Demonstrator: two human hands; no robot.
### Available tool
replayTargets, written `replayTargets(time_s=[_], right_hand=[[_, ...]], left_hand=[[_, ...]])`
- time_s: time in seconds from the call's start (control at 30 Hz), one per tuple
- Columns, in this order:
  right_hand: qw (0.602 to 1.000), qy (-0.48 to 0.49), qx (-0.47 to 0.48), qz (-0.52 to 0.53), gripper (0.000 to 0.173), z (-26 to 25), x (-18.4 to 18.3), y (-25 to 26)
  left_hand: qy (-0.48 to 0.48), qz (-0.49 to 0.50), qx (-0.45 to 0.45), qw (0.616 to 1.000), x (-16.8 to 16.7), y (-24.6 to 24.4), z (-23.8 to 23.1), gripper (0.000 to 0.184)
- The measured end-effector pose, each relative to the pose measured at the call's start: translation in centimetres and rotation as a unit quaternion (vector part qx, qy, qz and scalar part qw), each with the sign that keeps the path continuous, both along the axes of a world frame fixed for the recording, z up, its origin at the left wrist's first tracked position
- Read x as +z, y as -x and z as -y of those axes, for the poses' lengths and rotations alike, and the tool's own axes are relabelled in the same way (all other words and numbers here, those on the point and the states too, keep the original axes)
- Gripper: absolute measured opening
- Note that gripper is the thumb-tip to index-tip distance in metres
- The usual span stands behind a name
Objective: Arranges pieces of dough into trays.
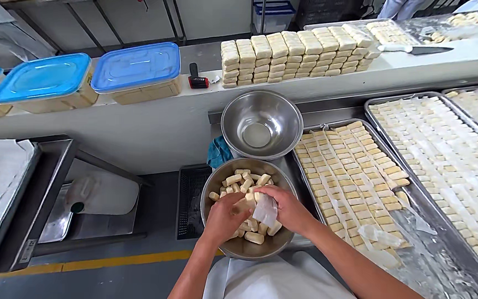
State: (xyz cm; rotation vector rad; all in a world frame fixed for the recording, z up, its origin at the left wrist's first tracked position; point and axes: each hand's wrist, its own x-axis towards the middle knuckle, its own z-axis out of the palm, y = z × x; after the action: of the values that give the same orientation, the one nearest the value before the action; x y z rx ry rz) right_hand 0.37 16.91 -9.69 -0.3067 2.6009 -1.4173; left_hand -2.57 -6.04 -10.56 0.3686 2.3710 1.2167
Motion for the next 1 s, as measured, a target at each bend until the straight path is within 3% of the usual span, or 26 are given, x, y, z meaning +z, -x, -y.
replayTargets(time_s=[0.2, 0.3, 0.43, 0.53, 0.6, 0.67, 0.73, 0.8, 0.87, 0.93, 1.0], right_hand=[[0.999, -0.016, -0.006, -0.027, 0.037, 1.2, -1.2, -0.5], [0.997, -0.053, -0.028, -0.047, 0.037, 1.8, -1.3, -0.9], [0.990, -0.062, -0.083, -0.096, 0.035, 2.6, -1.4, -1.0], [0.992, 0.046, -0.109, 0.038, 0.034, 2.8, -0.1, -0.6], [0.957, 0.201, -0.122, 0.169, 0.031, 2.7, 1.1, -0.3], [0.898, 0.336, -0.125, 0.255, 0.031, 2.4, 2.2, 0.2], [0.876, 0.373, -0.099, 0.289, 0.028, 2.0, 2.9, 0.5], [0.911, 0.316, -0.047, 0.259, 0.028, 2.0, 3.7, 0.8], [0.971, 0.183, -0.027, 0.154, 0.029, 1.9, 4.9, 1.0], [0.995, 0.068, -0.067, 0.013, 0.034, 1.2, 5.9, 0.7], [0.987, 0.065, -0.136, -0.061, 0.036, -0.2, 6.1, 0.3]], left_hand=[[-0.166, 0.059, -0.015, 0.984, -1.0, 0.3, -1.1, 0.037], [-0.135, 0.033, 0.002, 0.990, -1.0, 0.3, -1.1, 0.033], [-0.073, -0.033, 0.089, 0.993, -1.1, -0.1, -1.6, 0.027], [-0.091, -0.076, 0.145, 0.982, -1.3, 0.1, -1.8, 0.030], [-0.115, -0.049, 0.143, 0.982, -1.5, 0.5, -1.0, 0.050], [-0.130, 0.025, 0.097, 0.986, -1.0, 0.8, -0.3, 0.072], [-0.114, 0.065, 0.010, 0.991, -0.3, 0.4, -0.5, 0.079], [-0.053, 0.027, -0.065, 0.996, -0.8, -0.4, -1.8, 0.069], [0.020, -0.028, -0.091, 0.995, -1.7, -0.9, -2.9, 0.056], [0.063, -0.053, -0.055, 0.995, -1.9, -0.9, -2.9, 0.049], [0.055, -0.082, 0.025, 0.995, -2.1, -0.8, -1.5, 0.047]])
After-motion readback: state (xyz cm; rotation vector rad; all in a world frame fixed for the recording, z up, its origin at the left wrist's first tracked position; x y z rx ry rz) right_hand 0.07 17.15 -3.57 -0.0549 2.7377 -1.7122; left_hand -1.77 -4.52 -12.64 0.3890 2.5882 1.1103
